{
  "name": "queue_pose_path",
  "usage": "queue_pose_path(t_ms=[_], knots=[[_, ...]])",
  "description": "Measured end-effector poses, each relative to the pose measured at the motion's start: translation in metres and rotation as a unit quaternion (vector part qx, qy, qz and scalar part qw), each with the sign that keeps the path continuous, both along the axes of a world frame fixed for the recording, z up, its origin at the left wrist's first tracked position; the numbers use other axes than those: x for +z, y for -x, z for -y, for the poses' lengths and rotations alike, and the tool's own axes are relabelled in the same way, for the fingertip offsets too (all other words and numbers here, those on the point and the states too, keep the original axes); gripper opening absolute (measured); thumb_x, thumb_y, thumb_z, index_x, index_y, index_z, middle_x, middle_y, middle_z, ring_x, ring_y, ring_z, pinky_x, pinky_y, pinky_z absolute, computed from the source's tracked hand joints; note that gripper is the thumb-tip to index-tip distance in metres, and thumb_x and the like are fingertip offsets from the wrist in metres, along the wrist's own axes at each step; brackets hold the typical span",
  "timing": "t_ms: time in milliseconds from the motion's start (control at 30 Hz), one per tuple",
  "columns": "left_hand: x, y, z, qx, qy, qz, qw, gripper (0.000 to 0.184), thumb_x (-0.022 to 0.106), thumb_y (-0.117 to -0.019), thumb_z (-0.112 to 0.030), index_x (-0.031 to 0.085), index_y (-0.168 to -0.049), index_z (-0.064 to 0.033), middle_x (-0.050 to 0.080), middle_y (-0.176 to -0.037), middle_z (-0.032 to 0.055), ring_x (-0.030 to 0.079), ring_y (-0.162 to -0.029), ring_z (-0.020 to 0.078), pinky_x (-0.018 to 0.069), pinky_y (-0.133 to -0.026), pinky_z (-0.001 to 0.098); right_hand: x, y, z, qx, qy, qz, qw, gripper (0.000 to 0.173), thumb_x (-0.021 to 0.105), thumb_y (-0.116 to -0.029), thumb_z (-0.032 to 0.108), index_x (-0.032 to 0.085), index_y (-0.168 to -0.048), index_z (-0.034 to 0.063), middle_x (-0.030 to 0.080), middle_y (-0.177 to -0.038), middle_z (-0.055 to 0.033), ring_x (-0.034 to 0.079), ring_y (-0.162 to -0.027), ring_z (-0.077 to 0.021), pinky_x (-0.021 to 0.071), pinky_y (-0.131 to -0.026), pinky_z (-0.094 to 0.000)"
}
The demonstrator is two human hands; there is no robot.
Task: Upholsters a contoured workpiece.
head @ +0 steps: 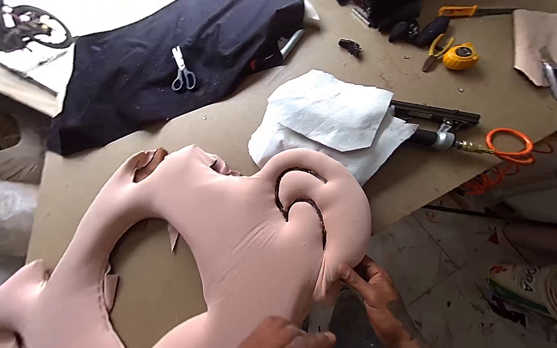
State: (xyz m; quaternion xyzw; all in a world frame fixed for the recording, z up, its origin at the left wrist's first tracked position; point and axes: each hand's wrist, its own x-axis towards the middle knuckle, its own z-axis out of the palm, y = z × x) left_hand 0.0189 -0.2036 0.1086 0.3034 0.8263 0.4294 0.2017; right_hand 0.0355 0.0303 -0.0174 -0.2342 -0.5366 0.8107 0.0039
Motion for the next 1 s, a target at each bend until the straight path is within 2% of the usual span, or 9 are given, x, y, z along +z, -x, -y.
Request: queue_pose_path(t_ms=[100,200,300,367,533,633,733,900,1000], knots=[[-0.011,0.044,0.029,0.003,-0.017,-0.089,0.996,0.019,0.068,-0.0995,-0.027,0.076,-0.116,-0.0204,0.077,-0.107,-0.0040,0.071,-0.102,0.0112,0.0577,-0.094,0.0390,-0.003,-0.005,0.011,-0.025,0.001,0.010,1.000,0.042,0.078,-0.0930,0.023,0.066,-0.122,-0.0063,0.073,-0.107,-0.0212,0.073,-0.099,-0.0312,0.0620,-0.092,-0.0468],[-0.030,0.078,0.057,0.022,0.017,-0.162,0.986,0.025,0.069,-0.0984,-0.035,0.075,-0.120,-0.0249,0.074,-0.116,-0.0065,0.067,-0.114,0.0100,0.0553,-0.100,0.0388,0.005,-0.003,0.020,-0.020,-0.051,0.041,0.998,0.041,0.077,-0.0938,0.028,0.068,-0.117,-0.0046,0.075,-0.102,-0.0185,0.074,-0.091,-0.0287,0.0640,-0.084,-0.0431],[-0.068,0.097,0.080,0.071,0.048,-0.261,0.961,0.036,0.065,-0.0967,-0.049,0.071,-0.127,-0.0308,0.067,-0.134,-0.0060,0.057,-0.132,0.0173,0.0458,-0.111,0.0476,0.011,-0.002,0.031,-0.014,-0.087,0.068,0.994,0.043,0.074,-0.0964,0.032,0.067,-0.119,-0.0034,0.074,-0.101,-0.0176,0.074,-0.088,-0.0287,0.0642,-0.080,-0.0424],[-0.092,0.101,0.087,0.100,0.038,-0.295,0.949,0.038,0.064,-0.0953,-0.051,0.071,-0.127,-0.0303,0.065,-0.138,-0.0043,0.055,-0.135,0.0203,0.0437,-0.113,0.0493,0.011,-0.004,0.039,-0.019,-0.087,0.069,0.994,0.045,0.071,-0.0986,0.032,0.062,-0.124,-0.0042,0.074,-0.103,-0.0195,0.074,-0.090,-0.0312,0.0648,-0.080,-0.0452],[-0.098,0.100,0.088,0.125,0.020,-0.295,0.947,0.030,0.063,-0.0974,-0.047,0.075,-0.118,-0.0301,0.067,-0.136,-0.0056,0.055,-0.135,0.0189,0.0443,-0.114,0.0477,0.004,-0.011,0.048,-0.041,-0.030,0.049,0.997,0.049,0.070,-0.0995,0.023,0.054,-0.133,-0.0084,0.070,-0.114,-0.0266,0.073,-0.097,-0.0371,0.0635,-0.086,-0.0509],[-0.099,0.101,0.090,0.125,0.020,-0.295,0.947,0.029,0.063,-0.0973,-0.046,0.076,-0.118,-0.0307,0.067,-0.136,-0.0073,0.055,-0.136,0.0182,0.0440,-0.114,0.0475,0.003,-0.011,0.046,-0.029,-0.004,0.037,0.999,0.055,0.076,-0.0947,0.018,0.051,-0.136,-0.0083,0.068,-0.117,-0.0266,0.072,-0.102,-0.0367,0.0619,-0.091,-0.0516],[-0.099,0.101,0.089,0.125,0.020,-0.293,0.948,0.028,0.063,-0.0971,-0.046,0.076,-0.117,-0.0303,0.066,-0.136,-0.0071,0.055,-0.136,0.0182,0.0439,-0.114,0.0475,0.006,-0.011,0.044,-0.003,-0.024,0.028,0.999,0.062,0.083,-0.0877,0.014,0.051,-0.136,-0.0084,0.070,-0.115,-0.0244,0.071,-0.105,-0.0338,0.0612,-0.094,-0.0485],[-0.099,0.103,0.089,0.127,0.017,-0.292,0.948,0.028,0.064,-0.0967,-0.046,0.076,-0.117,-0.0302,0.067,-0.135,-0.0067,0.055,-0.135,0.0190,0.0440,-0.114,0.0477,0.012,-0.006,0.042,0.034,-0.071,0.048,0.996,0.071,0.089,-0.0810,0.019,0.050,-0.135,-0.0060,0.072,-0.111,-0.0206,0.073,-0.101,-0.0316,0.0636,-0.090,-0.0452],[-0.097,0.103,0.089,0.127,0.013,-0.296,0.947,0.028,0.064,-0.0966,-0.046,0.076,-0.117,-0.0309,0.067,-0.135,-0.0067,0.055,-0.135,0.0192,0.0437,-0.114,0.0483,0.016,-0.006,0.041,0.030,-0.042,0.046,0.998,0.067,0.085,-0.0855,0.020,0.050,-0.137,-0.0057,0.071,-0.113,-0.0223,0.073,-0.101,-0.0332,0.0636,-0.090,-0.0469]])
